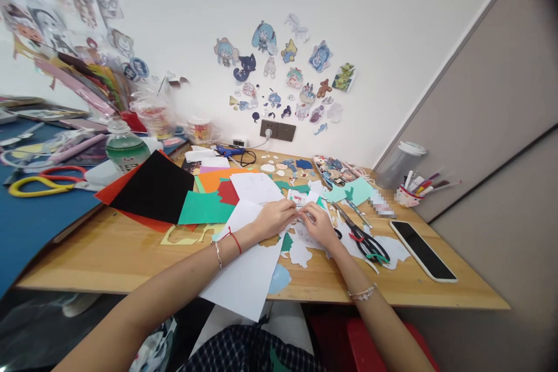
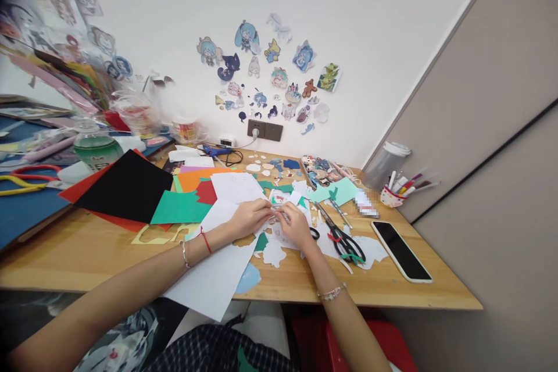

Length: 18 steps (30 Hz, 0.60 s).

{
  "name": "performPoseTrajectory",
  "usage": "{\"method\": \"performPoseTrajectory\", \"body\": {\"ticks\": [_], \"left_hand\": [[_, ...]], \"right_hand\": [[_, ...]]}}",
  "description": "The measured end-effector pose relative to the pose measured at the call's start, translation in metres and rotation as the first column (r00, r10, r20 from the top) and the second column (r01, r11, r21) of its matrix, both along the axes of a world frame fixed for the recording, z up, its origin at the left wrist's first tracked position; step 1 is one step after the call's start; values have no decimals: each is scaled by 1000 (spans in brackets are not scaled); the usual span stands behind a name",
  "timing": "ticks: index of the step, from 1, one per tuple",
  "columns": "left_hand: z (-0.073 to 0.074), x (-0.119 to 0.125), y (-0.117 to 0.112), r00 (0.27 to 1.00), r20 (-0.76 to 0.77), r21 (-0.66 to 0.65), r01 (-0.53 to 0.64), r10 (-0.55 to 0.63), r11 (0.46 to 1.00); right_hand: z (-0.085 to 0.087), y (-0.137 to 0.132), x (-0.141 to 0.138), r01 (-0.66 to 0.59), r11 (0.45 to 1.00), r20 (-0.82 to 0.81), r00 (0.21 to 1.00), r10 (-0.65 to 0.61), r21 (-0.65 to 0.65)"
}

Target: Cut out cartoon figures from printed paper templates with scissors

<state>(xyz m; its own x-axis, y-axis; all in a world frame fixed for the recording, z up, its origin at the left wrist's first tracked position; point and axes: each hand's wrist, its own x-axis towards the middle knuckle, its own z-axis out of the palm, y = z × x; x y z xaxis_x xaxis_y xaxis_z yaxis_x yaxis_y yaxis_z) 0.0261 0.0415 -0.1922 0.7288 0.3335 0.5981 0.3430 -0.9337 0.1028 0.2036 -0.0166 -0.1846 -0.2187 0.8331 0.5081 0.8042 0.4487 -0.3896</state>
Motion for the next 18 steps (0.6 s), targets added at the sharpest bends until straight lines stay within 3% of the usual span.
{"method": "performPoseTrajectory", "body": {"ticks": [10,18], "left_hand": [[5,1,1,963,-265,256,121,-51,959],[8,3,2,959,-281,284,40,43,958]], "right_hand": [[-3,3,0,52,999,-34,998,-52,-6],[0,2,-3,104,994,-20,994,-105,-19]]}}
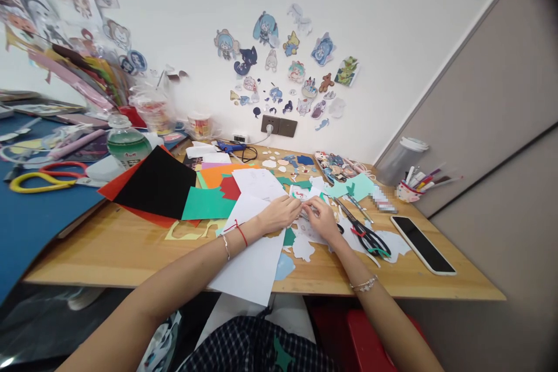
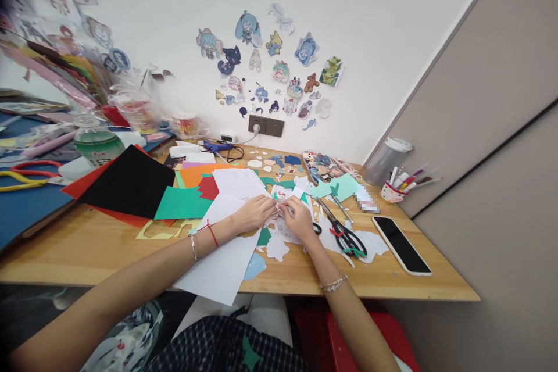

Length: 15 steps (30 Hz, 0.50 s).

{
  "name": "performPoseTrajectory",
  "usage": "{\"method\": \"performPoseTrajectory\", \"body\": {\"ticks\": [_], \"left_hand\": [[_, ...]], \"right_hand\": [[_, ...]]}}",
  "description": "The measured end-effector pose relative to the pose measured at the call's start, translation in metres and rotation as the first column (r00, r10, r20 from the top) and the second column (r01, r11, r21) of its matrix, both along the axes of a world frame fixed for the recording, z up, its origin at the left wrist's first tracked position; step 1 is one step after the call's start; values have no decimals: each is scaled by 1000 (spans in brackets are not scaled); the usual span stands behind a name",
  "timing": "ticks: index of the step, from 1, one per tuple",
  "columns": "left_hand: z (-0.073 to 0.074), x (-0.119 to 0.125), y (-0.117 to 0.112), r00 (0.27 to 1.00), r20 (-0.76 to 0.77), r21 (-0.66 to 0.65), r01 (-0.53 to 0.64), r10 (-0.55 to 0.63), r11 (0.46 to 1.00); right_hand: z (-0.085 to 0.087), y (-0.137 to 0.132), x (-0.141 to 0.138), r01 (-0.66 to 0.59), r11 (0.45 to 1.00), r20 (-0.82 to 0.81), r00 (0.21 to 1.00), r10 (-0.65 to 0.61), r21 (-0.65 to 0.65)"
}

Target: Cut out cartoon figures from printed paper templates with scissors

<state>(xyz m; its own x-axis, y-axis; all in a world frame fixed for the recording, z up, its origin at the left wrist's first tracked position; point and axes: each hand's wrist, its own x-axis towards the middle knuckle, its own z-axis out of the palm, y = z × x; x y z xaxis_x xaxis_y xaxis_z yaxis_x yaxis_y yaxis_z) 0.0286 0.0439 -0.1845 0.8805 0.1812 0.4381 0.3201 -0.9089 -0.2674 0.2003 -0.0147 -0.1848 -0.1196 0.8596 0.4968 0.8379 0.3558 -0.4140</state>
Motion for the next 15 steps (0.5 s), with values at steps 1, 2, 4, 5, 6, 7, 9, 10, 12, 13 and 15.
{"method": "performPoseTrajectory", "body": {"ticks": [1,2,4,5,6,7,9,10,12,13,15], "left_hand": [[0,0,0,1000,1,-3,-3,3,1000],[0,1,0,1000,4,-7,-3,3,1000],[-1,1,0,1000,11,-18,5,-5,1000],[-1,0,0,1000,16,-25,14,-14,1000],[-2,0,-1,999,21,-33,25,-25,999],[-2,-1,-1,999,25,-42,39,-38,998],[-3,-2,-3,997,32,-64,67,-65,996],[-3,-2,-3,996,37,-78,79,-76,994],[-3,-3,-3,995,55,-112,91,-85,990],[-3,-3,-3,994,67,-132,92,-84,987],[-3,-3,-3,993,97,-184,81,-64,980]], "right_hand": [[0,0,0,6,1000,2,1000,-6,-1],[-1,0,0,13,1000,3,1000,-13,0],[-2,0,3,35,999,0,999,-35,11],[-2,1,6,52,998,-5,999,-52,23],[-2,1,10,73,997,-12,997,-73,40],[-3,2,14,94,994,-21,995,-93,59],[-3,3,24,114,990,-32,993,-111,88],[-2,3,28,102,990,-28,995,-99,94],[-2,3,32,45,995,-1,999,-46,87],[-2,3,32,12,997,16,1000,-13,78],[-3,3,28,-42,997,49,998,40,57]]}}
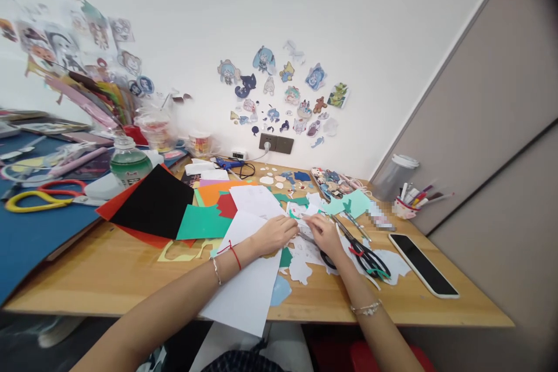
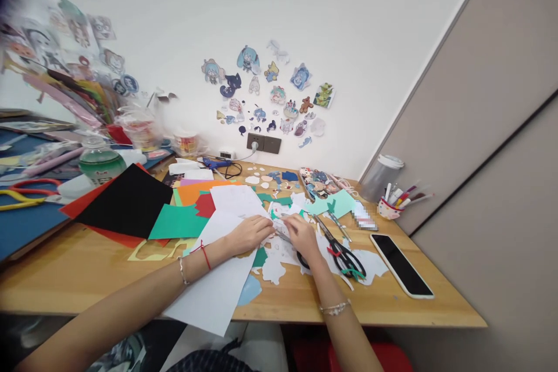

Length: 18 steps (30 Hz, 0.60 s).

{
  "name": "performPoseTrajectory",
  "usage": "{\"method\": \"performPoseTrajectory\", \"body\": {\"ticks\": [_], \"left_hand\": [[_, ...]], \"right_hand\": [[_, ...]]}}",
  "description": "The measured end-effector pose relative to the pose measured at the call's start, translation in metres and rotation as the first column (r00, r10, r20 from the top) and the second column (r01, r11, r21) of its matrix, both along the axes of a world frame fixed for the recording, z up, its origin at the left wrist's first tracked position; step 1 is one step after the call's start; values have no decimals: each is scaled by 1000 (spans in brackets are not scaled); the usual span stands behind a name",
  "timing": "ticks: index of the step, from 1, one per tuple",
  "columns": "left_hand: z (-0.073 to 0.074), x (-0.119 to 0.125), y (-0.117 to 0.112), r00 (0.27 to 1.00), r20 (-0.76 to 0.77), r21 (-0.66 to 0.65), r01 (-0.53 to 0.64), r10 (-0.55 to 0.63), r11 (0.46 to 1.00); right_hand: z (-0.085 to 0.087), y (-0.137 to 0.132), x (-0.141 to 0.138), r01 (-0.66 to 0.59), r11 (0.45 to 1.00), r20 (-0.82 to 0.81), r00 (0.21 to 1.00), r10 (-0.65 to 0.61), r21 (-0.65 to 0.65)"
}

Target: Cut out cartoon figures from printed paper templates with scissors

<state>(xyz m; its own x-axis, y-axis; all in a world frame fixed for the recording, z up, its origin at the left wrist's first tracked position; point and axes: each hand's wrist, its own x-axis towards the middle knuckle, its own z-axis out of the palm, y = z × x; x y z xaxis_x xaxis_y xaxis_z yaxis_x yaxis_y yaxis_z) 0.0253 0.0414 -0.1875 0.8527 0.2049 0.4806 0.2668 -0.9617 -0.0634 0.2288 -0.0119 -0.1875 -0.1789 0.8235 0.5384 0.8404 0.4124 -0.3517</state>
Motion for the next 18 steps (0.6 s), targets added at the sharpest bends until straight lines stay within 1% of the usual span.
{"method": "performPoseTrajectory", "body": {"ticks": [4,6,9,14,18], "left_hand": [[-2,1,0,992,77,-165,-85,99,983],[-4,1,0,979,113,-270,-133,168,954],[-7,2,-1,960,135,-423,-166,243,891],[-9,3,-4,954,149,-609,-118,259,784],[-8,5,-7,951,183,-696,-55,251,716]], "right_hand": [[2,-3,-6,-33,999,54,998,34,-29],[4,-5,-7,-27,999,70,997,30,-34],[7,-7,-5,-10,1000,81,997,12,-29],[5,-5,-3,27,999,96,995,-23,-41],[4,-5,-4,-25,998,125,992,33,-64]]}}
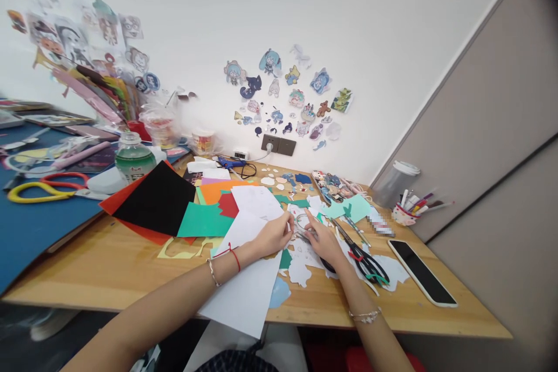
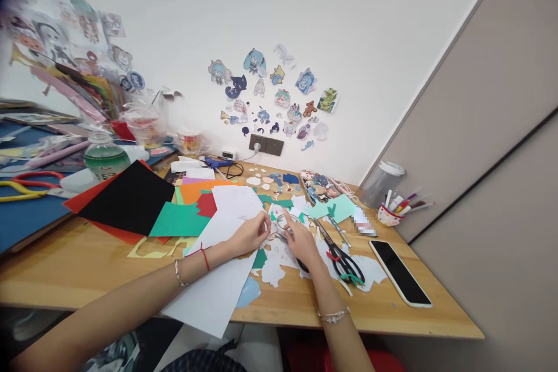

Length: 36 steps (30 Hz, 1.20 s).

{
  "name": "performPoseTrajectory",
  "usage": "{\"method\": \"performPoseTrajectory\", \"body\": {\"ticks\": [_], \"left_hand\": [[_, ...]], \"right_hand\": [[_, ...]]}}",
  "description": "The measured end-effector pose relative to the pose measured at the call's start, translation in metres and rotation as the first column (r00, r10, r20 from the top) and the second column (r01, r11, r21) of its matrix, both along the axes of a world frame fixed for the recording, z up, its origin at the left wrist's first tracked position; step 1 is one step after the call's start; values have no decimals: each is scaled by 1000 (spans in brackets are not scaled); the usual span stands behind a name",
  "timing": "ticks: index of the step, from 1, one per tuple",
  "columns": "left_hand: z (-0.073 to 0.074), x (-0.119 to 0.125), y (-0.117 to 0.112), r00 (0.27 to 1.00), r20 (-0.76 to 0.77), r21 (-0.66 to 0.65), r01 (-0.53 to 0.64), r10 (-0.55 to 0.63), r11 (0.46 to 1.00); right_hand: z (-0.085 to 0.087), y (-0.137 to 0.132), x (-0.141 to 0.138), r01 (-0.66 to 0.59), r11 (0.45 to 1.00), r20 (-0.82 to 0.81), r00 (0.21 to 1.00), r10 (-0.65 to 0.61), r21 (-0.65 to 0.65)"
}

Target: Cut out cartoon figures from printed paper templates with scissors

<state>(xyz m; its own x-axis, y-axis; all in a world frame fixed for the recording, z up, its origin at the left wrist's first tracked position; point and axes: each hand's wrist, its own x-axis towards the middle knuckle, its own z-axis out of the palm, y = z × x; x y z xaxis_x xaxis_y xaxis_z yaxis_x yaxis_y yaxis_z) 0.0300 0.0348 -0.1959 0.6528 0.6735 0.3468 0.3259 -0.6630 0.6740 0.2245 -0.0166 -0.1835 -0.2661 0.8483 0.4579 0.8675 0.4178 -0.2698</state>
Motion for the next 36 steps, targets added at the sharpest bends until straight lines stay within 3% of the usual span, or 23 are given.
{"method": "performPoseTrajectory", "body": {"ticks": [6,15,19,25,30,36], "left_hand": [[-3,3,2,995,90,-86,47,-39,995],[-1,4,1,988,110,-109,122,-110,987],[2,-2,0,978,36,-52,207,-206,977],[5,-6,-4,900,-152,80,423,-408,903],[8,-5,-8,874,-229,165,469,-429,867],[11,-5,-9,874,-258,212,467,-412,859]], "right_hand": [[5,-4,-9,-95,994,28,995,94,56],[4,-2,-12,-63,997,-41,997,65,44],[13,-29,-13,21,999,-126,992,-25,-37],[16,-71,-20,-4,951,-167,985,-50,-309],[17,-76,-32,-8,915,-152,987,-58,-403],[13,-86,-38,57,911,-131,984,-120,-408]]}}
